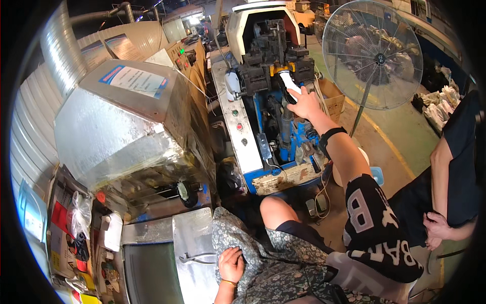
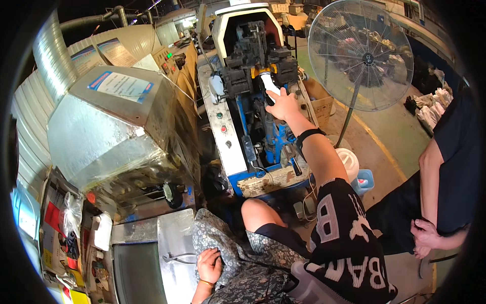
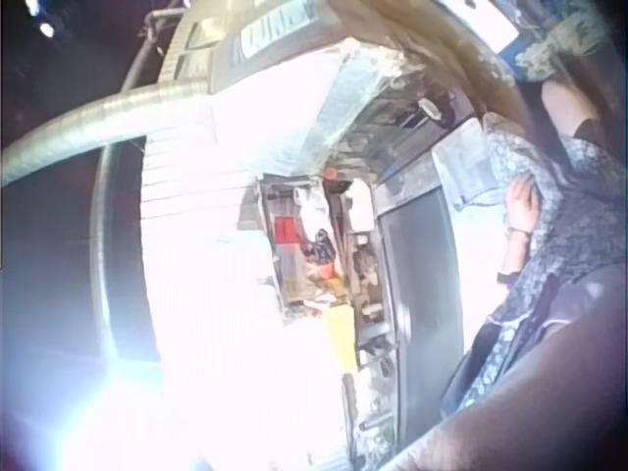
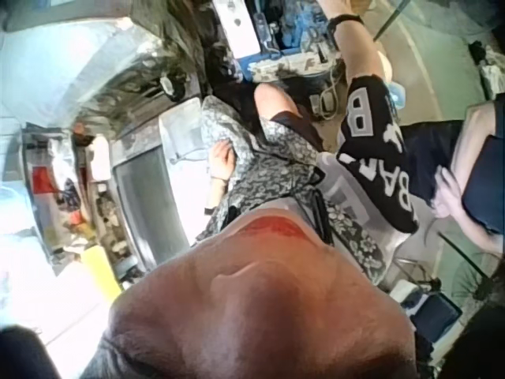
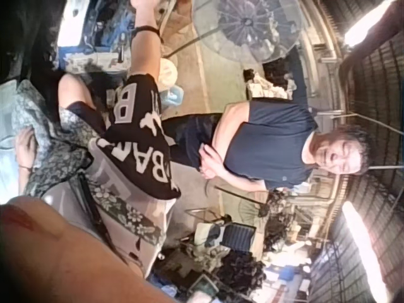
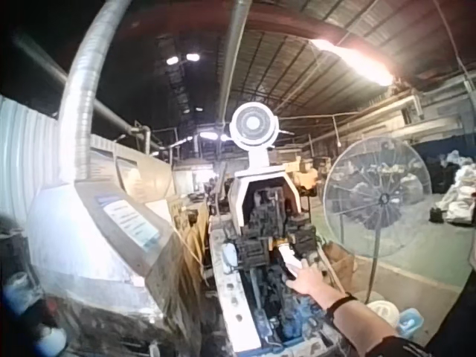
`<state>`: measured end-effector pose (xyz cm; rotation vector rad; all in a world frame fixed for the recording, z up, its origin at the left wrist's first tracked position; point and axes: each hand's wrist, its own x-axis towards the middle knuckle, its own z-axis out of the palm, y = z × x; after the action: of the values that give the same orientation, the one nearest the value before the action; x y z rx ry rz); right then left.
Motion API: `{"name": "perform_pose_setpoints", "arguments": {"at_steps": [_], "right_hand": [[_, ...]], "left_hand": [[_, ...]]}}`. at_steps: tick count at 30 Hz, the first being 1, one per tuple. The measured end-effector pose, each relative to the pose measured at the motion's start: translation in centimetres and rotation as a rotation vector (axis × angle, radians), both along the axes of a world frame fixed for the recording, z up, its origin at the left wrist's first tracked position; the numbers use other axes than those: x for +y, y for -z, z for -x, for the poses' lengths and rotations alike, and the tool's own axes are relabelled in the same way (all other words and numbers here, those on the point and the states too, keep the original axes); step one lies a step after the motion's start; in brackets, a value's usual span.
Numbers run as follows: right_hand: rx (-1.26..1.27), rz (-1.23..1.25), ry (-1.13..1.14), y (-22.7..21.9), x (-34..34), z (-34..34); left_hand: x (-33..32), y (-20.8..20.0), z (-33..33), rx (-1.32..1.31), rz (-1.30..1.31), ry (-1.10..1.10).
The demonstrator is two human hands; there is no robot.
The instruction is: Using industrial machinery and hand tools to assemble and finish shoes in a factory setting.
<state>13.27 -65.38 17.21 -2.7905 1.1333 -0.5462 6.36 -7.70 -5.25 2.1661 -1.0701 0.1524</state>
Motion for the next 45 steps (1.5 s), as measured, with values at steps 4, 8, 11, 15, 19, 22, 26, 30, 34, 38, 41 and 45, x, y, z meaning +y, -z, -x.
{"name": "perform_pose_setpoints", "arguments": {"at_steps": [4,8,11,15,19,22,26,30,34,38,41,45], "right_hand": [[-0.041,-0.011,0.003,-0.6,-1.4,-1.9],[-0.017,-0.06,0.006,-2.0,-2.1,-3.9],[0.0,-0.074,0.041,-2.5,-2.8,-4.6],[-0.021,-0.099,0.014,-3.2,-3.0,-4.4],[-0.019,-0.106,0.008,-4.0,-2.8,-4.2],[0.0,-0.124,0.011,-4.9,-2.9,-4.4],[-0.045,-0.109,-0.005,-5.3,-3.8,-4.7],[-0.025,-0.133,-0.014,-5.7,-3.3,-4.6],[-0.025,-0.132,0.002,-5.8,-2.9,-4.5],[-0.028,-0.136,0.007,-5.9,-2.7,-4.2],[-0.02,-0.154,0.014,-5.9,-2.5,-4.0],[-0.018,-0.148,0.014,-5.9,-2.4,-4.1]], "left_hand": [[-0.3,-0.8,0.2,-0.019,-0.015,-0.027],[-0.1,-0.6,0.1,-0.044,-0.024,-0.026],[-0.3,-0.2,-0.1,-0.047,-0.027,-0.019],[-0.4,-0.4,0.0,-0.039,-0.028,-0.022],[-0.3,0.0,-0.1,-0.043,-0.035,-0.032],[-0.2,-0.1,-0.1,-0.045,-0.032,-0.021],[-0.2,0.0,-0.1,-0.037,-0.029,-0.024],[-0.2,-0.1,0.0,-0.026,-0.04,-0.044],[-0.1,0.0,-0.2,-0.044,-0.03,-0.029],[-0.2,0.0,-0.1,-0.045,-0.033,-0.037],[-0.3,-0.4,0.0,-0.037,-0.031,-0.031],[-0.1,-0.1,0.0,-0.037,-0.032,-0.03]]}}
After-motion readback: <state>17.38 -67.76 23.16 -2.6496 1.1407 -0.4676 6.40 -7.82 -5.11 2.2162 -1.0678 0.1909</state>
